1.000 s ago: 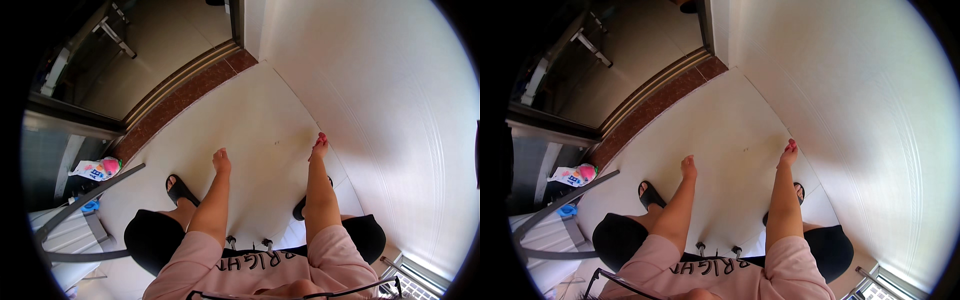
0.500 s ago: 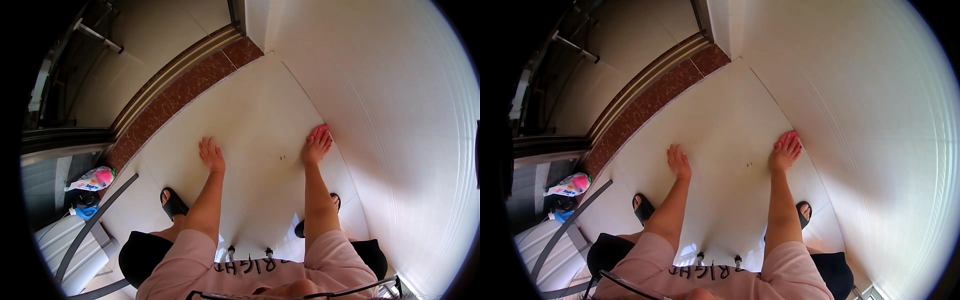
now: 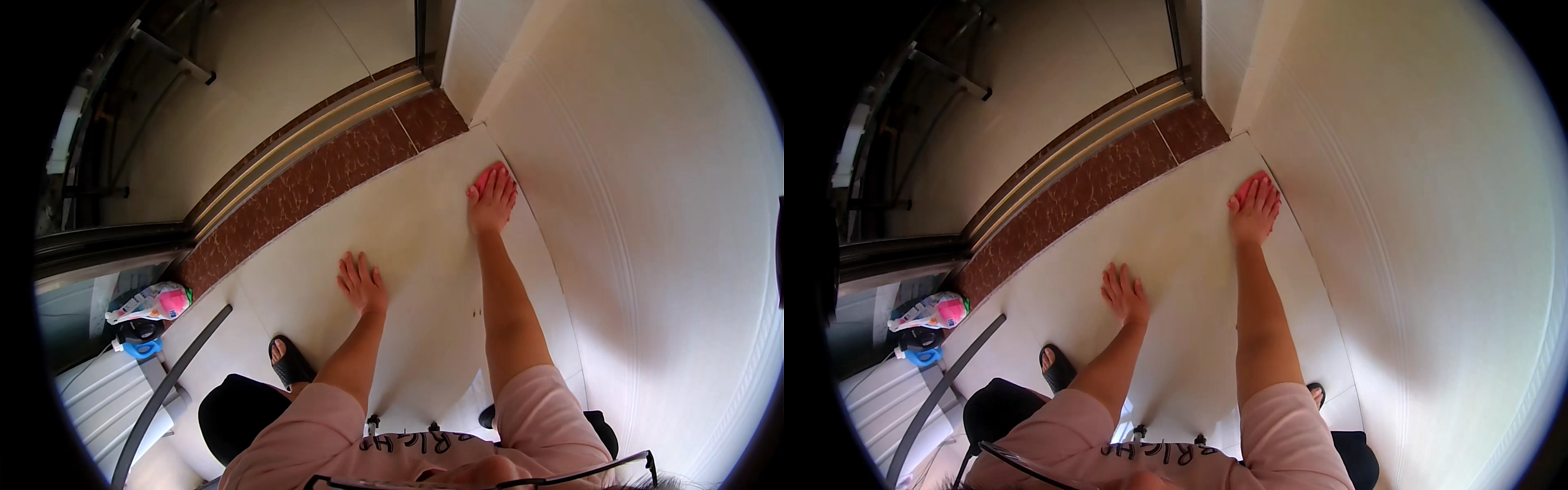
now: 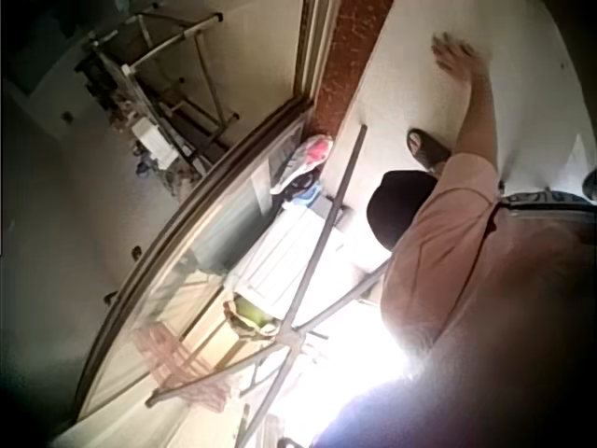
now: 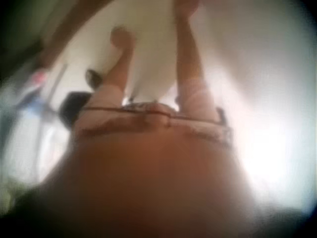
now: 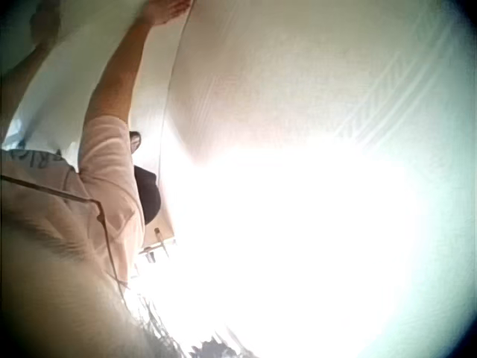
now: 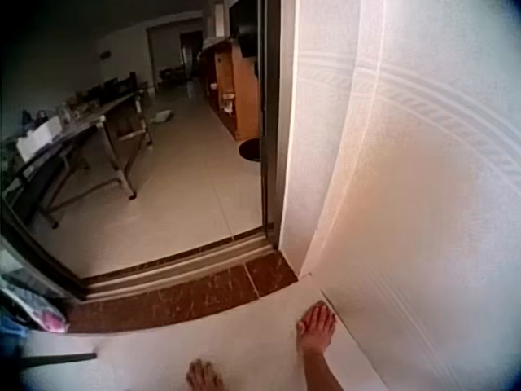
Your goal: The person sits on the floor and wipes the tiled surface with a pink cloth. They repeatedly dip the cloth into a pink basin of water, wring it out, and continue scrubbing the floor area near a balcony railing and a doorway.
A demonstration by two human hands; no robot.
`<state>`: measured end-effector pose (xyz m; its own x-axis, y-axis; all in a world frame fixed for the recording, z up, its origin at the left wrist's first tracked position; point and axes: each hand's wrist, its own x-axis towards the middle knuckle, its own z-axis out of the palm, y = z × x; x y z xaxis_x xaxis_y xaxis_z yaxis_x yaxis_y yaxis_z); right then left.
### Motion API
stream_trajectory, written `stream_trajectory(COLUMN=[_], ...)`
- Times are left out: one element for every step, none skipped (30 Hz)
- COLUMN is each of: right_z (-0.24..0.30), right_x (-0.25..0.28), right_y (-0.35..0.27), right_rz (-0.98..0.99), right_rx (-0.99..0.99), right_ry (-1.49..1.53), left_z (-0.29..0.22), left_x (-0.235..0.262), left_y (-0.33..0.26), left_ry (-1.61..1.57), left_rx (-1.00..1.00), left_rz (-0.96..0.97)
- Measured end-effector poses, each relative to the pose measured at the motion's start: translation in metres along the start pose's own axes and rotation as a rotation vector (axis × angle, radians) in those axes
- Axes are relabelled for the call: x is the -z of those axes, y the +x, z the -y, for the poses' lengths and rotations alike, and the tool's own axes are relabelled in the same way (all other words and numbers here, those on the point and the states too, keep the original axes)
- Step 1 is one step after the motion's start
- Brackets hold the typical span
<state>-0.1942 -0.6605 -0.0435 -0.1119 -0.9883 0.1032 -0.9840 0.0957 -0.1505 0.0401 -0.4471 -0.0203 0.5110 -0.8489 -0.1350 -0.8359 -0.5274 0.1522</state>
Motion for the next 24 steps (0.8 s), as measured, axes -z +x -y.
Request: stream_trajectory(right_z=[0.006, 0.013, 0.018, 0.022, 0.027, 0.033, 0.037, 0.04, 0.041, 0.042, 0.043, 0.044, 0.045, 0.045, 0.044, 0.043, 0.041, 0.038, 0.035, 0.033, 0.031, 0.03, 0.032, 0.034], right_x=[-0.002, -0.006, -0.01, -0.012, -0.015, -0.017, -0.019, -0.021, -0.023, -0.024, -0.025, -0.025, -0.026, -0.026, -0.025, -0.024, -0.024, -0.024, -0.023, -0.021, -0.02, -0.018, -0.016, -0.013], right_y=[0.012, 0.024, 0.035, 0.044, 0.054, 0.062, 0.071, 0.079, 0.085, 0.091, 0.097, 0.1, 0.101, 0.102, 0.103, 0.103, 0.104, 0.105, 0.106, 0.102, 0.099, 0.095, 0.091, 0.087], right_rz=[0.0, 0.0, 0.0, -0.006, -0.012, -0.017, -0.019, -0.018, -0.018, -0.002, 0.013, 0.028, 0.036, 0.041, 0.046, 0.049, 0.047, 0.045, 0.044, 0.049, 0.054, 0.042, 0.028, 0.015], right_rx=[0.012, 0.022, 0.032, 0.043, 0.057, 0.071, 0.087, 0.102, 0.117, 0.122, 0.13, 0.137, 0.14, 0.144, 0.148, 0.16, 0.171, 0.181, 0.199, 0.219, 0.24, 0.258, 0.279, 0.301], right_ry=[0.01, 0.023, 0.035, 0.025, 0.02, 0.014, 0.004, -0.008, -0.02, -0.021, -0.022, -0.023, 0.013, 0.045, 0.077, 0.086, 0.097, 0.106, 0.136, 0.166, 0.196, 0.207, 0.22, 0.233], left_z=[-0.001, -0.001, -0.001, -0.002, -0.001, 0.0, 0.001, 0.001, 0.001, 0.001, 0.0, 0.001, 0.002, 0.002, 0.002, 0.001, 0.0, -0.002, -0.002, -0.002, -0.001, -0.001, 0.0, 0.001], left_x=[0.001, 0.002, 0.002, 0.002, 0.001, 0.0, -0.002, -0.002, -0.003, -0.004, -0.004, -0.004, -0.003, -0.003, -0.002, -0.001, -0.001, 0.0, 0.0, 0.001, 0.002, 0.002, 0.001, 0.0], left_y=[0.0, 0.001, 0.001, 0.0, 0.0, 0.0, 0.001, 0.0, 0.0, 0.0, -0.001, -0.001, -0.001, 0.0, 0.0, -0.001, 0.0, 0.001, 0.002, 0.001, -0.001, -0.001, 0.0, 0.001], left_ry=[-0.001, 0.0, 0.001, -0.001, 0.0, 0.002, 0.013, 0.023, 0.034, 0.038, 0.04, 0.043, 0.037, 0.026, 0.015, 0.016, 0.016, 0.016, 0.003, -0.007, -0.018, -0.015, -0.011, -0.008], left_rx=[0.003, 0.005, 0.006, -0.001, -0.004, -0.009, -0.011, -0.014, -0.017, -0.025, -0.03, -0.035, -0.037, -0.039, -0.042, -0.038, -0.036, -0.036, -0.048, -0.055, -0.063, -0.064, -0.063, -0.061], left_rz=[0.016, 0.03, 0.045, 0.022, -0.004, -0.029, -0.04, -0.048, -0.056, -0.056, -0.058, -0.06, -0.06, -0.062, -0.063, -0.058, -0.055, -0.053, -0.061, -0.065, -0.069, -0.069, -0.073, -0.077])
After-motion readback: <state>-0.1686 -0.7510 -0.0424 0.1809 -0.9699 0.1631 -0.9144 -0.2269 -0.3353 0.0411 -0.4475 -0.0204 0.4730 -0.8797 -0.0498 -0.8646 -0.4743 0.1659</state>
